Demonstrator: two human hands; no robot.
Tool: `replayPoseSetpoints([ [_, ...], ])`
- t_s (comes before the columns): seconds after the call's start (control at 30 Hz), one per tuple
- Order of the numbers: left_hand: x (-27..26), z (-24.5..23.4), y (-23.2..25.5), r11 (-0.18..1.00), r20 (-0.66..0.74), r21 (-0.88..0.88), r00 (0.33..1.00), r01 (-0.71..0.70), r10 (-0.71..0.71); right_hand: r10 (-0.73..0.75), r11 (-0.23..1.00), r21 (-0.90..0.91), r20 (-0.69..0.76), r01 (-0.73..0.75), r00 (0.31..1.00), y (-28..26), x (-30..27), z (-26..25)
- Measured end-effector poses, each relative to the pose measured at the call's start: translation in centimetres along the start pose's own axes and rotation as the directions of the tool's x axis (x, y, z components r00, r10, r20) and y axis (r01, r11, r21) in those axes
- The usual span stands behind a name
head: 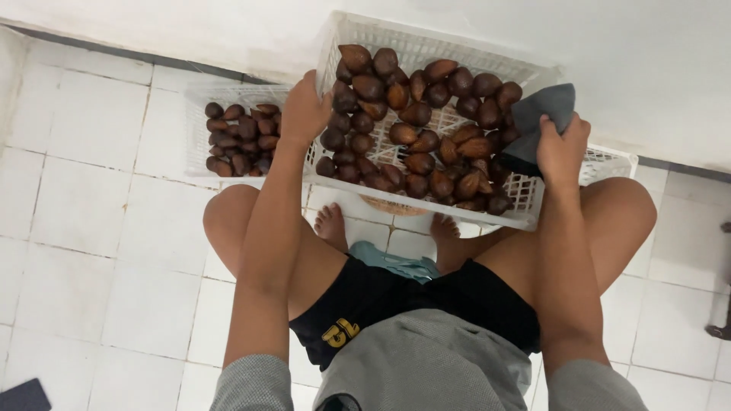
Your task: Cleaning salak fruits by wiping them individually with a cloth and sorting them into crates.
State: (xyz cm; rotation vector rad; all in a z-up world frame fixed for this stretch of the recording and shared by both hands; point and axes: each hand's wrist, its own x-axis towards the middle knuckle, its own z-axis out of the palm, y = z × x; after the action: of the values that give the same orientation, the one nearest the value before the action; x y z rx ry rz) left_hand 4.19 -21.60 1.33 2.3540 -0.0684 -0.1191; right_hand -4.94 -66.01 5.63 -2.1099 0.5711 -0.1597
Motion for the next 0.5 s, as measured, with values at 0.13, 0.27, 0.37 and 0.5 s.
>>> replayPoseSetpoints([
  [0.13, -0.2, 1.4, -2.6, 0.989, -0.013, 0.144, 0.999, -0.042, 0.044, -0.021, 0.987, -0.157, 0.039, 0.026, 0.999, -0.6, -0.5, 0.6],
  [0.27, -1.0, 1.8, -3.1, 0.976, -0.041, 0.208, 0.996, -0.069, 0.079, -0.164, 0.952, -0.263, 0.007, 0.16, 0.986, -2.3, -1.6, 0.9],
  [0.37, -2.7, 0.9, -0.9, 0.966, -0.083, 0.247, 0.991, -0.079, 0.102, -0.386, 0.909, -0.176, -0.013, 0.377, 0.923, -3.0, -1.8, 1.4],
  [0.5, -4.7, 0.6, 1.6, 0.929, -0.144, 0.309, 0.955, -0.205, 0.259, -0.513, 0.854, -0.089, 0.011, 0.512, 0.858, -4.3, -2.5, 3.2],
])
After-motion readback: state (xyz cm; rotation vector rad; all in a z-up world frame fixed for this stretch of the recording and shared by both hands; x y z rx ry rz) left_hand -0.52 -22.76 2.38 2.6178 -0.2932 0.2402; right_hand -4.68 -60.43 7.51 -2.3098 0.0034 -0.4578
